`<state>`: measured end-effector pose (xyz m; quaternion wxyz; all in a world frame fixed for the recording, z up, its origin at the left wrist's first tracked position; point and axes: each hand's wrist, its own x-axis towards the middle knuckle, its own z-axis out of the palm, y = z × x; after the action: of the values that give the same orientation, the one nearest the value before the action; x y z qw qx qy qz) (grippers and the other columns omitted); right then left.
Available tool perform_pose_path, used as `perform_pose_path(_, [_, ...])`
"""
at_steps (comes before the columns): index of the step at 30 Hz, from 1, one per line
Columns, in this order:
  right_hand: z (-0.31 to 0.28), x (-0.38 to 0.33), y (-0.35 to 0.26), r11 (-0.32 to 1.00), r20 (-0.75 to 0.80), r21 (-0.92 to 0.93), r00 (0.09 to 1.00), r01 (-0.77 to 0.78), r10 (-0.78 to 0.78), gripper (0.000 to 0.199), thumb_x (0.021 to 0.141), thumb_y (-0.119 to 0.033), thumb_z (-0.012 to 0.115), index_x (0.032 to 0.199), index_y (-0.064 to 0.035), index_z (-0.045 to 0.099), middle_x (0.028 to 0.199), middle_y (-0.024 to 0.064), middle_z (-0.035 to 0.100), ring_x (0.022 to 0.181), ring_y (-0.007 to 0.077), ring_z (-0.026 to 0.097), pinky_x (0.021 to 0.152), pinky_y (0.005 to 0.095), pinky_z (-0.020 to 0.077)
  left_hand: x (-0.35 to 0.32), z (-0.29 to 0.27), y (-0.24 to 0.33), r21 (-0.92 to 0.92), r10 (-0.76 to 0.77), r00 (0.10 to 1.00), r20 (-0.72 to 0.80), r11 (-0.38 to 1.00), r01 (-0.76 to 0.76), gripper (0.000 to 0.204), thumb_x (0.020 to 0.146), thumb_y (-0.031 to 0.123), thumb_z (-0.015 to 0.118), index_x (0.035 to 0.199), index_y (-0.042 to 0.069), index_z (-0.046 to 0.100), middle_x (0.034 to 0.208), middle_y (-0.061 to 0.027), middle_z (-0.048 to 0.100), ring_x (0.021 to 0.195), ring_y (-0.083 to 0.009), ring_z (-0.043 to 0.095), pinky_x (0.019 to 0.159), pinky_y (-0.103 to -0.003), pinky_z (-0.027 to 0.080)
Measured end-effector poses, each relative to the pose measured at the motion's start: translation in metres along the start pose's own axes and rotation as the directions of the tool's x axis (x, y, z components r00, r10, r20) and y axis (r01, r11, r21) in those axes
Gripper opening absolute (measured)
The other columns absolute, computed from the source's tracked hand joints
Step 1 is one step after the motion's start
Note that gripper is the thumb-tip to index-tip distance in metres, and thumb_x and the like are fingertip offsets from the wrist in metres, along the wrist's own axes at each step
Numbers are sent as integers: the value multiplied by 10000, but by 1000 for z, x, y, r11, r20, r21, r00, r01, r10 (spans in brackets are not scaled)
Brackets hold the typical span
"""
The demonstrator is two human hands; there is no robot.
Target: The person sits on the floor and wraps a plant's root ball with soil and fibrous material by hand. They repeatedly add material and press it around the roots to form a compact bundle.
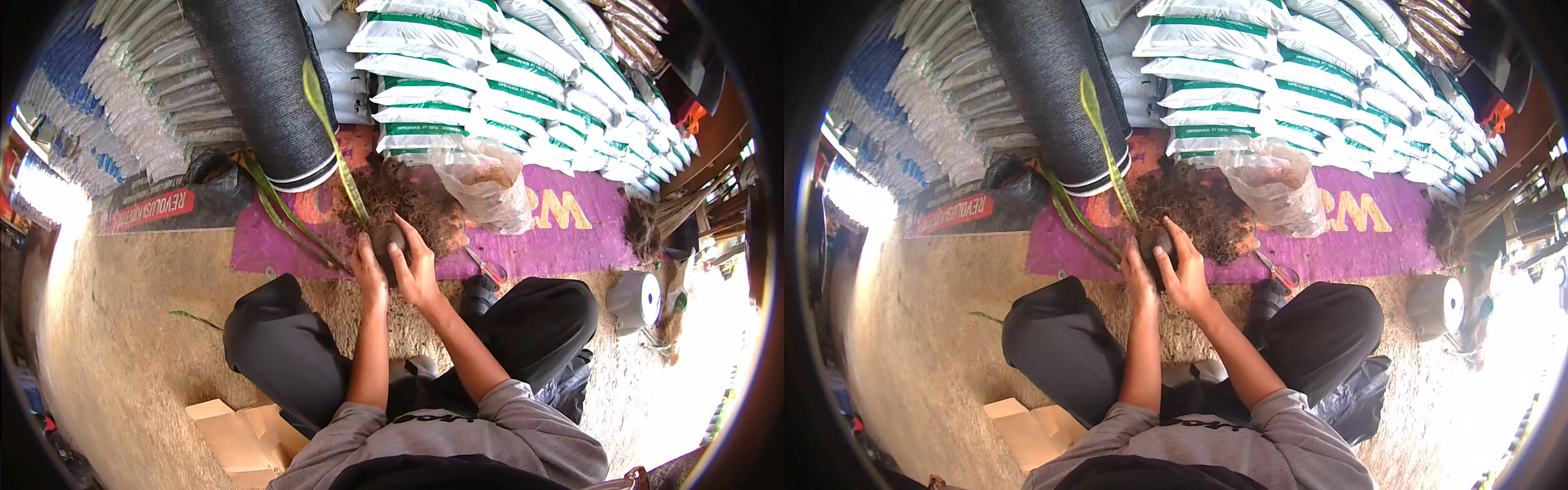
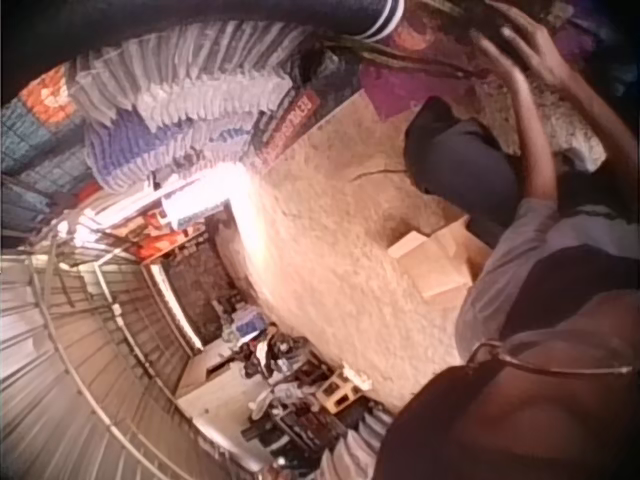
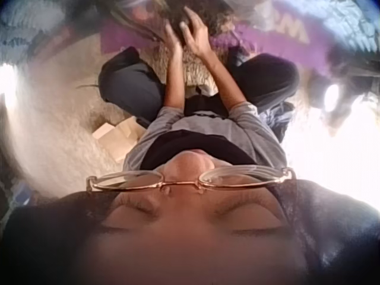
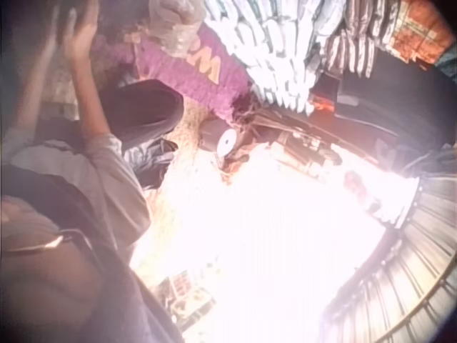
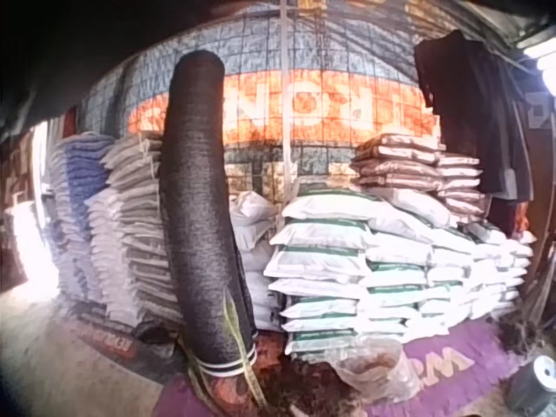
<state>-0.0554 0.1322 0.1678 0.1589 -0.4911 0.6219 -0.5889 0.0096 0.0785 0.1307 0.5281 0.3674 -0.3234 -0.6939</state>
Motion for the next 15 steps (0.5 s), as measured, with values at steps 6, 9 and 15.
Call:
perform_pose_path(6, [-2, 14, 3, 987, 30, 128, 995, -94, 90, 618, 807, -227, 639, 1297, 35, 369, 1248, 265, 481, 1153, 338, 496, 957, 392, 386, 0, 7, 15, -5, -49, 998, 43, 999, 49, 557, 947, 438, 352, 1250, -23, 434, 1206, -137, 513, 1078, -238, 526, 915, -351, 427])
perform_pose_path(9, [0, 18, -3, 988, -58, 131, 995, -75, 83, 718, 721, -212, 737, 1286, 3, 348, 1177, 244, 523, 1095, 315, 532, 934, 381, 407, 1, 9, 13, -202, -124, 990, 71, 970, 136, 621, 945, 507, 285, 1272, -7, 407, 1245, -144, 478, 1133, -245, 479, 954, -364, 384])
perform_pose_path(15, [-8, 20, 18, 917, -61, 362, 977, -167, 202, 755, 607, -81, 803, 1228, -21, 377, 1092, 146, 561, 1009, 220, 555, 886, 330, 444, -9, 20, 18, -338, -146, 970, 195, 918, 206, 641, 947, 502, 270, 1340, -3, 316, 1314, -146, 413, 1196, -246, 429, 1016, -373, 331])
